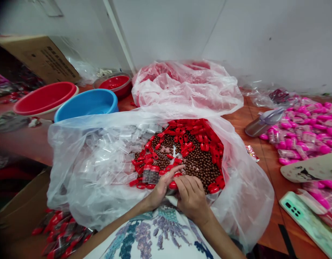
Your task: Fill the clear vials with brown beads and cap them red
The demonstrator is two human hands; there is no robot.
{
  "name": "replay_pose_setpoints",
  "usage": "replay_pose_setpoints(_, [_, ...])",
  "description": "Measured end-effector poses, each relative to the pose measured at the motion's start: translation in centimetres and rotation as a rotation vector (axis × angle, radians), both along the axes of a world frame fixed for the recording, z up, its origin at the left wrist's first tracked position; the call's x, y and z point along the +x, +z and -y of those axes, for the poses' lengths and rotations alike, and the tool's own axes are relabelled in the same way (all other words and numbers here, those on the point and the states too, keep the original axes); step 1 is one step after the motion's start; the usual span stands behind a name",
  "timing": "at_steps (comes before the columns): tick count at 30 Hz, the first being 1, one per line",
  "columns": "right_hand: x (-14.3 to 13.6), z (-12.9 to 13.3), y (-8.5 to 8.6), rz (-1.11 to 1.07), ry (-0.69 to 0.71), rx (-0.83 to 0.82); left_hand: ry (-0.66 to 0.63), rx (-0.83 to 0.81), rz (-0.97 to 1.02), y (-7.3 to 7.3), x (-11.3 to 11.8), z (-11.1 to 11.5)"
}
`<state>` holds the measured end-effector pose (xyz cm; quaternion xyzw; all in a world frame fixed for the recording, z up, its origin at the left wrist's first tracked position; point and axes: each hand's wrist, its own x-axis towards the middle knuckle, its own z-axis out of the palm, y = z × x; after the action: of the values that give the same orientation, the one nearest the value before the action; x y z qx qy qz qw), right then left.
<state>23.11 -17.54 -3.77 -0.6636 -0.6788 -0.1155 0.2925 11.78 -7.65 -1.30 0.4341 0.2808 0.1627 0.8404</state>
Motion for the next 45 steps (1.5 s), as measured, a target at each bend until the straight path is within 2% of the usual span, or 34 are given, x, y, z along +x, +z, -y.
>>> replay_pose_setpoints(5, [0.1,0.5,-0.4,-0.006,-0.017,0.000,-0.144,0.212,0.057,0.8,-0.5,-0.3])
replay_pose_setpoints(8, [0.5,0.7,-0.5,-0.043,0.073,-0.039,-0.180,0.414,-0.034,0.5,-0.9,-0.4])
replay_pose_setpoints(11, [1.5,1.1,-0.8,-0.105,0.132,-0.080,-0.117,0.399,-0.134,-0.3,-1.6,-1.0])
replay_pose_setpoints(14, [3.2,1.4,-1.2,-0.232,0.017,-0.113,0.030,0.305,-0.229,-1.0,-2.8,-2.5])
replay_pose_setpoints(16, [4.2,1.2,-1.3,-0.325,-0.040,-0.165,0.110,0.338,-0.291,-1.0,-3.7,-3.7])
replay_pose_setpoints(18, [4.7,0.8,-1.1,-0.393,-0.004,-0.256,0.128,0.410,-0.354,-0.7,-4.6,-4.9])
replay_pose_setpoints(20, [4.5,0.1,-0.6,-0.411,0.083,-0.358,0.104,0.521,-0.450,-0.2,-5.3,-5.8])
replay_pose_setpoints(23, [3.4,-0.9,0.4,-0.339,0.227,-0.474,0.056,0.789,-0.632,0.4,-6.1,-6.6])
replay_pose_setpoints(26, [2.2,-1.8,1.1,-0.235,0.339,-0.532,-0.037,1.033,-0.772,0.4,-6.4,-6.7])
replay_pose_setpoints(29, [1.4,-2.5,1.4,-0.172,0.343,-0.562,-0.148,1.159,-0.916,-0.3,-5.8,-6.2])
replay_pose_setpoints(33, [0.8,-2.8,1.6,-0.147,0.289,-0.637,-0.209,1.317,-1.058,-1.2,-4.5,-5.5])
replay_pose_setpoints(40, [0.9,-1.7,2.1,-0.219,0.208,-0.716,-0.298,1.291,-0.999,-1.2,-2.8,-3.9])
replay_pose_setpoints(45, [1.8,-1.1,0.8,-0.393,0.147,-0.640,-0.276,1.153,-0.865,-1.4,-2.4,-2.8])
